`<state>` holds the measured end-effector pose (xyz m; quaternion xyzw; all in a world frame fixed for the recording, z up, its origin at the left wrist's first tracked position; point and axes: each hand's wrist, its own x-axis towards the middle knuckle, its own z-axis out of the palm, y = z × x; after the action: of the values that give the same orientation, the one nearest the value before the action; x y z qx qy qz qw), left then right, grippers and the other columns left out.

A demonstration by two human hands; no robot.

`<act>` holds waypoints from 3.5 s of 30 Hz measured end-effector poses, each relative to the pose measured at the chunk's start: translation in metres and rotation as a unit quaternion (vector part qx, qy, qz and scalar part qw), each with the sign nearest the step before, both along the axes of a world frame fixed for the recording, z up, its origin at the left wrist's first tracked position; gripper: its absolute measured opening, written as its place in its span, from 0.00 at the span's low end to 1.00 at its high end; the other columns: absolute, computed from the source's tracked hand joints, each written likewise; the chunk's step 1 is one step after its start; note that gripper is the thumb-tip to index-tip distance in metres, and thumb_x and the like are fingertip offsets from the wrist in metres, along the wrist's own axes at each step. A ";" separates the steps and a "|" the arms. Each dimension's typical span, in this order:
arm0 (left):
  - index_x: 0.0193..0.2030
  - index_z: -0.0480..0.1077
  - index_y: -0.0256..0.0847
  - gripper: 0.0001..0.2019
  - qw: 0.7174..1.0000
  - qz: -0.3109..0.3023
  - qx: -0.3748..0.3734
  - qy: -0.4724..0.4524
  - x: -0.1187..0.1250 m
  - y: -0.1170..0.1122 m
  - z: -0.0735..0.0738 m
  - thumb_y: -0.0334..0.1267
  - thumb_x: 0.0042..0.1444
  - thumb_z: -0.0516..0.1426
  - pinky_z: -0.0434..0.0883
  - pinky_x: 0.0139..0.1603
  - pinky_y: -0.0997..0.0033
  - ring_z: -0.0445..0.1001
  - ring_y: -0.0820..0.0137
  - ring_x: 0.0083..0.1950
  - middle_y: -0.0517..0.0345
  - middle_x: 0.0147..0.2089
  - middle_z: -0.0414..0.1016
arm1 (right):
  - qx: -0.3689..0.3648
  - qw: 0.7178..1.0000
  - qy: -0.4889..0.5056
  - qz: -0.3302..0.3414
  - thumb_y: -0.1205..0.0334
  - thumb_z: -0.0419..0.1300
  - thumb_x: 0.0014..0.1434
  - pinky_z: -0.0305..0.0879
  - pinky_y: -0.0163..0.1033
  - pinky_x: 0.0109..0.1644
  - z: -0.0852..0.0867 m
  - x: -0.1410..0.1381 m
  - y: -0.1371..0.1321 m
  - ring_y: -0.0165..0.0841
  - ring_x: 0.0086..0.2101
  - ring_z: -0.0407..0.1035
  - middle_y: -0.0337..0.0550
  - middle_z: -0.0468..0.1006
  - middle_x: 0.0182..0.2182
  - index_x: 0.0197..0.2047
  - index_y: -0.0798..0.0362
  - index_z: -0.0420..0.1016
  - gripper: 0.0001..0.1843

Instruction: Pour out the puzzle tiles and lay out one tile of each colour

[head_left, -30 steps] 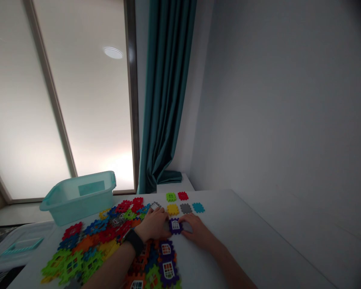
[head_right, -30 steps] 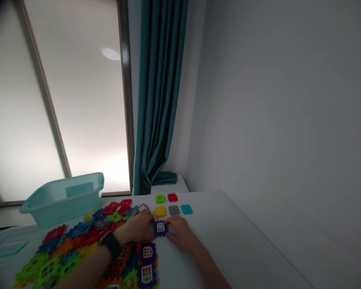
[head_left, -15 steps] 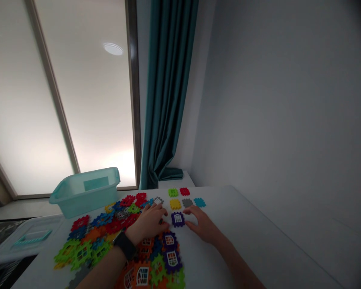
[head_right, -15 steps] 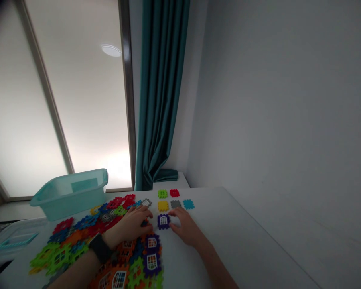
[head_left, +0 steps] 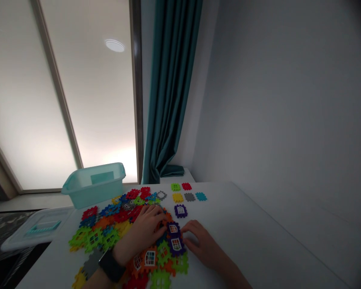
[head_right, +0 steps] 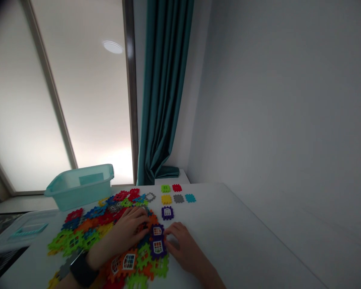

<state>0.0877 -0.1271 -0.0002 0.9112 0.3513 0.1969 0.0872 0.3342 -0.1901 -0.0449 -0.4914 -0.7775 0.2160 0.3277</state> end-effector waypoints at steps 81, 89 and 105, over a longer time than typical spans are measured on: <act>0.51 0.76 0.46 0.18 0.989 0.146 0.016 -0.021 -0.119 0.028 -0.023 0.49 0.56 0.63 0.66 0.60 0.50 0.68 0.51 0.60 0.50 0.57 0.73 | 0.070 0.992 -0.073 0.079 0.62 0.70 0.55 0.62 0.51 0.60 0.021 -0.102 0.084 0.43 0.54 0.67 0.43 0.76 0.49 0.48 0.48 0.71 0.18; 0.56 0.74 0.46 0.21 0.989 0.149 -0.005 -0.016 -0.116 0.024 -0.019 0.49 0.57 0.63 0.67 0.59 0.45 0.69 0.49 0.59 0.49 0.57 0.71 | 0.112 0.991 -0.061 0.051 0.65 0.66 0.57 0.63 0.53 0.60 0.033 -0.089 0.073 0.45 0.55 0.66 0.45 0.74 0.51 0.49 0.46 0.69 0.18; 0.52 0.73 0.45 0.19 0.980 0.052 0.128 -0.145 -0.079 0.003 -0.015 0.50 0.58 0.64 0.70 0.57 0.49 0.71 0.53 0.55 0.48 0.53 0.74 | 0.306 0.951 0.013 0.039 0.62 0.65 0.60 0.74 0.49 0.54 0.005 -0.094 0.054 0.43 0.52 0.71 0.49 0.74 0.50 0.50 0.46 0.69 0.16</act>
<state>0.0083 -0.1246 -0.0155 0.8573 0.3536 0.3741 0.0097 0.2404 -0.1359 -0.0403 -0.3341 -0.8205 -0.0131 0.4637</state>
